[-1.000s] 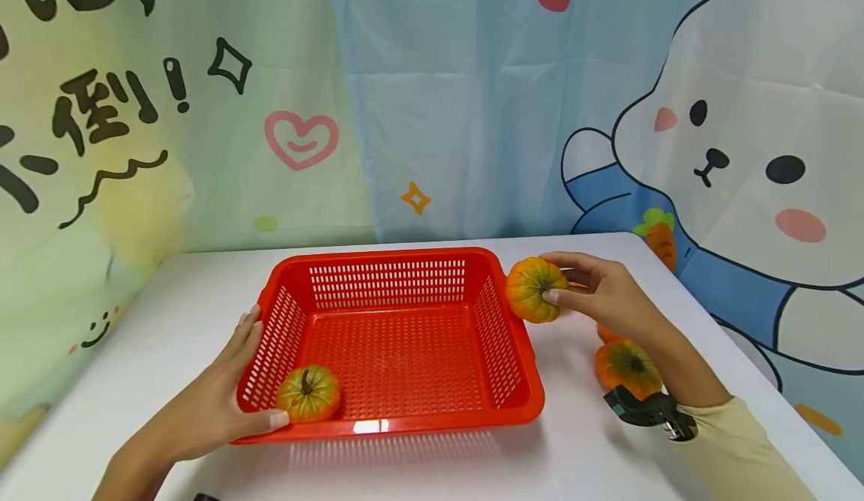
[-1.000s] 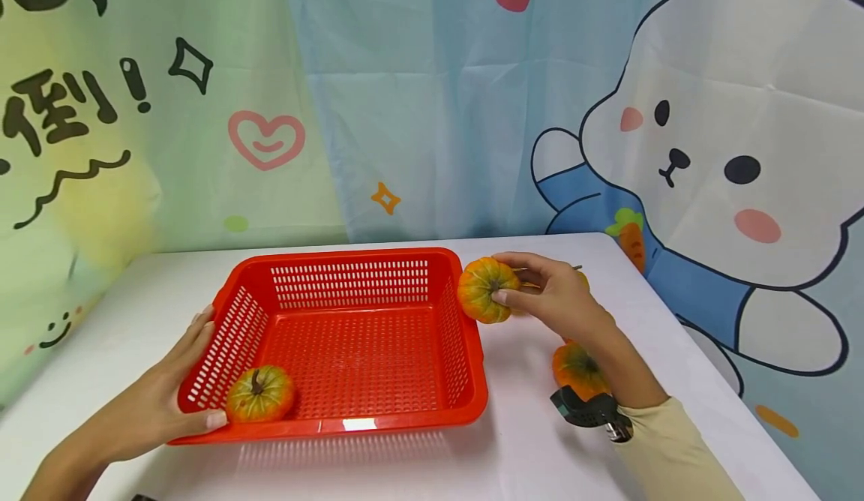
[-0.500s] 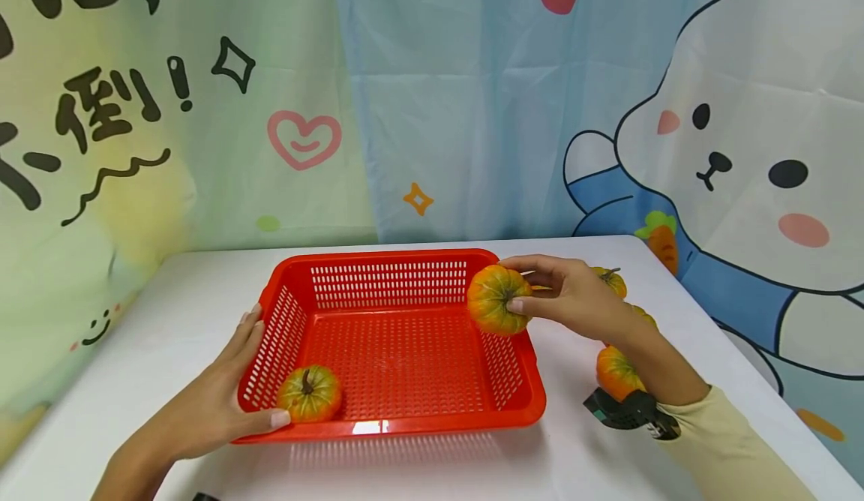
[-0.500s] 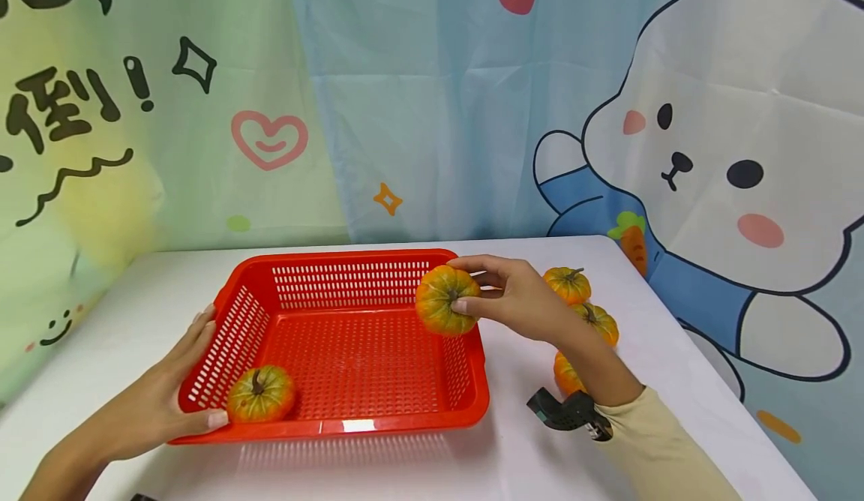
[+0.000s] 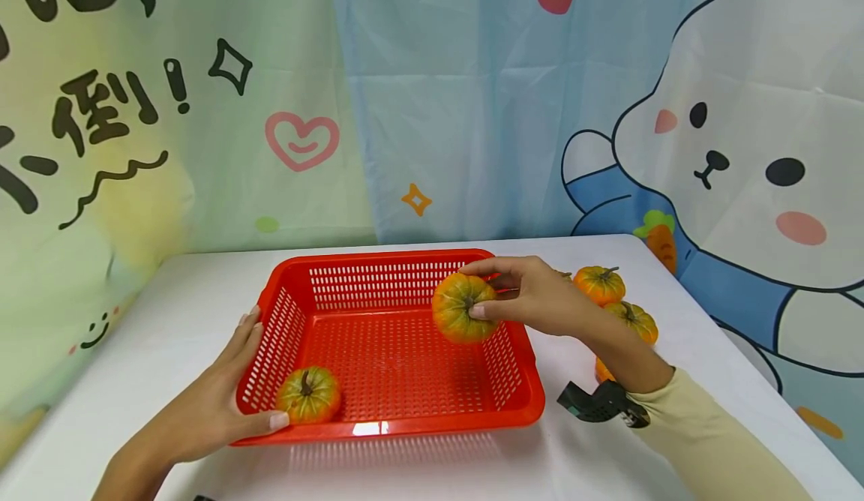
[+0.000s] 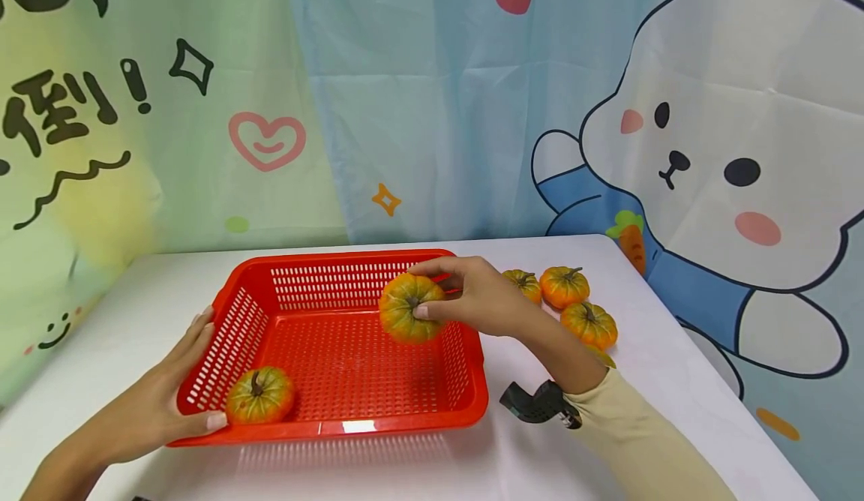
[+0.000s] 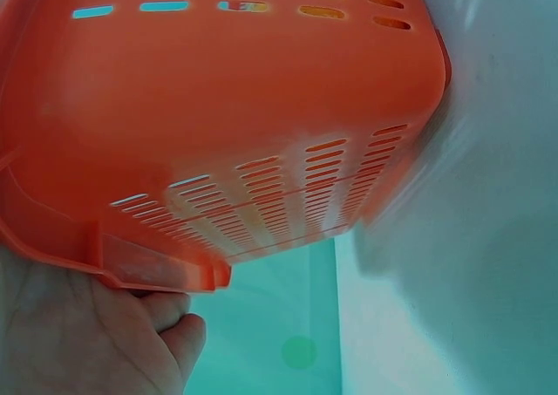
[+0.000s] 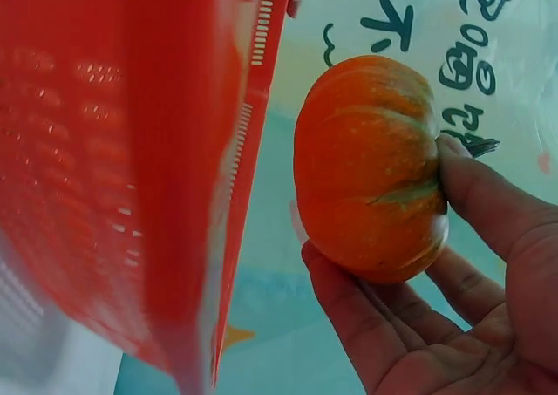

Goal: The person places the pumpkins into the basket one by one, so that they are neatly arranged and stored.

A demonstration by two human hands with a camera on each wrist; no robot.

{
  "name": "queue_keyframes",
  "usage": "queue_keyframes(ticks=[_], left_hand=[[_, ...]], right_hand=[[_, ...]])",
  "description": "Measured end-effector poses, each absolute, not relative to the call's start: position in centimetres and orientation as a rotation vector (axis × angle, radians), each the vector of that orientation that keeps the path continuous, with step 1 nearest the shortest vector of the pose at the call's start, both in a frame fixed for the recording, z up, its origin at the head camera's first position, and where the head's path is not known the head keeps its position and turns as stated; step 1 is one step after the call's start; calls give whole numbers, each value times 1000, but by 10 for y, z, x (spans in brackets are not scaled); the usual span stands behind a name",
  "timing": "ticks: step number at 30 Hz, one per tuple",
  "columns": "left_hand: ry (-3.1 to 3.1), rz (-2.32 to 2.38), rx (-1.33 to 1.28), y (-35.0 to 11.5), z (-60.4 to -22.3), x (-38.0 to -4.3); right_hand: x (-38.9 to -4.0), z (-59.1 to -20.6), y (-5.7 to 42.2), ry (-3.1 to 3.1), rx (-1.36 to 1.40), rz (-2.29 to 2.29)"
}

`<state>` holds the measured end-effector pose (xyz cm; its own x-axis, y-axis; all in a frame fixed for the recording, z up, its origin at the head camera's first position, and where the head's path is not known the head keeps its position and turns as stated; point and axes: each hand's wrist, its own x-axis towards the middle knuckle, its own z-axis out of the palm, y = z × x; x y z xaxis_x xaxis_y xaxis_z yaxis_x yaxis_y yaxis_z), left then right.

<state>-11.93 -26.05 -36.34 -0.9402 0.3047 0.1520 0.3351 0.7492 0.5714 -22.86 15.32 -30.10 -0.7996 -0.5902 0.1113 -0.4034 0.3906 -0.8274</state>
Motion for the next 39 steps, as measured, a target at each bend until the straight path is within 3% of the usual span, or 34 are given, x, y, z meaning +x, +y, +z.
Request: queue_keyframes(ticks=[24, 39], left_hand=[[-2903, -967, -526, -261, -363, -119], [-2886, -971, -545, -261, -365, -120]], right_hand=[[-240, -281, 80, 2200, -1136, -1372], [-249, -305, 38, 2188, -1242, -1046]])
